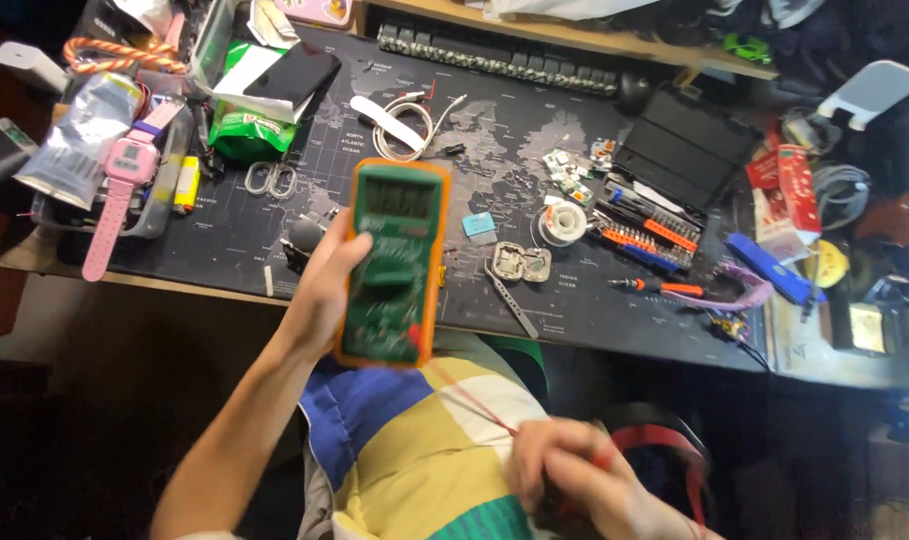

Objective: Diagnosing a small electronic device using a digital multimeter on a workbench.

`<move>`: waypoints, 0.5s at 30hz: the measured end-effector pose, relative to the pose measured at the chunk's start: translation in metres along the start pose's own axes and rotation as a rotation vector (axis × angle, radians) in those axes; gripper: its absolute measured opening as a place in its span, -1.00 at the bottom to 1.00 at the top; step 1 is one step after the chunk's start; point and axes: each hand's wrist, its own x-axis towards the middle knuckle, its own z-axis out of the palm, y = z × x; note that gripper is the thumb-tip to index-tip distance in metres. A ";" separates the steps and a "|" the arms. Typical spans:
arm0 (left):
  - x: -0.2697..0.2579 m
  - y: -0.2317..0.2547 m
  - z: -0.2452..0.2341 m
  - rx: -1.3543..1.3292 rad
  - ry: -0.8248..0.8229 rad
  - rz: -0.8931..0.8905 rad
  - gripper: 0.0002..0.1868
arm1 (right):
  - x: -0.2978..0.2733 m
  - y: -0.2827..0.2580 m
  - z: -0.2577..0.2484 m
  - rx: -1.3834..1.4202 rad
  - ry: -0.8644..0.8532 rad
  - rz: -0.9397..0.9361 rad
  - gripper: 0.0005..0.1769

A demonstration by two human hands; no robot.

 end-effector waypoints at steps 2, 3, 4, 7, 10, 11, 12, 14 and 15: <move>-0.013 -0.007 -0.011 -0.014 -0.009 0.182 -0.39 | 0.008 -0.027 -0.022 -0.844 -0.397 -0.220 -0.43; -0.016 -0.013 -0.016 -0.013 0.006 0.176 -0.39 | 0.011 -0.036 -0.026 -0.832 -0.404 -0.210 -0.43; -0.019 -0.019 -0.021 -0.031 0.035 0.158 -0.37 | 0.014 -0.044 -0.030 -0.963 -0.396 -0.222 -0.32; -0.031 -0.019 -0.027 0.085 0.134 0.064 -0.39 | 0.034 -0.061 -0.050 -1.102 -0.307 -0.356 -0.27; -0.044 -0.021 -0.040 0.248 0.181 -0.039 -0.39 | 0.056 -0.063 -0.062 -1.073 -0.069 -0.533 -0.34; -0.048 -0.023 -0.046 0.282 0.161 -0.057 -0.36 | 0.063 -0.062 -0.064 -1.033 0.084 -0.590 -0.32; -0.054 -0.023 -0.046 0.281 0.165 -0.063 -0.36 | 0.067 -0.056 -0.072 -1.030 0.084 -0.583 -0.32; -0.064 -0.021 -0.047 0.297 0.111 -0.051 -0.34 | 0.080 -0.045 -0.087 -0.891 0.235 -0.651 -0.48; -0.060 -0.008 -0.040 0.298 0.113 -0.051 -0.34 | 0.088 -0.038 -0.095 -0.890 0.234 -0.652 -0.48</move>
